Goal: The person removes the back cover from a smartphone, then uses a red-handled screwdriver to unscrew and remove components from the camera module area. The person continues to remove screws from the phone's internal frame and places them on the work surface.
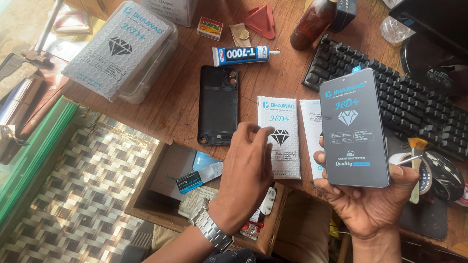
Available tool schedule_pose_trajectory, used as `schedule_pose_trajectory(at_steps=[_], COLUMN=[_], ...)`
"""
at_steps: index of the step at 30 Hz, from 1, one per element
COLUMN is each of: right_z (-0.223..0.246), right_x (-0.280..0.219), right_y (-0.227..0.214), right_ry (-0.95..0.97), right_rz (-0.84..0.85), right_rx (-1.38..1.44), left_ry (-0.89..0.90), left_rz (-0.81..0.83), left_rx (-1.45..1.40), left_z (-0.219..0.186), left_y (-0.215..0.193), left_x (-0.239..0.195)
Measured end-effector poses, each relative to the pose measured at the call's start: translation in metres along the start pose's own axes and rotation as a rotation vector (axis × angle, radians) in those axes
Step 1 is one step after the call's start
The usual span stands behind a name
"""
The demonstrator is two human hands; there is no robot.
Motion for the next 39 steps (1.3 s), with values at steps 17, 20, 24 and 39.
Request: schedule_pose_trajectory(at_steps=[17,20,24,39], right_z=[-0.025,-0.026,-0.019,-0.021], right_x=[-0.007,-0.006,-0.009,0.0], right_y=[0.011,0.028,0.011,0.011], right_ry=[0.101,0.109,0.047,-0.068], right_rz=[0.267,0.32,0.104,-0.637], right_rx=[0.387,0.356,0.106,-1.265], left_ry=[0.364,0.289,0.247,-0.22], left_rz=[0.15,0.093,-0.099,0.09], left_rx=[0.075,0.322,0.363,-0.22], left_z=[-0.031,-0.016,-0.011,0.022], left_y=[0.039,0.032,-0.002,-0.013], left_x=[0.016,0.036,0.048,0.001])
Point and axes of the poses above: each hand's wrist, its own x-axis towards the middle knuckle, its own y-axis out of the palm, z = x × y, the point moved 9 cm from there along x, towards the middle knuckle, and after that the axes turned 7 degrees about y, right-handed, at the moved point
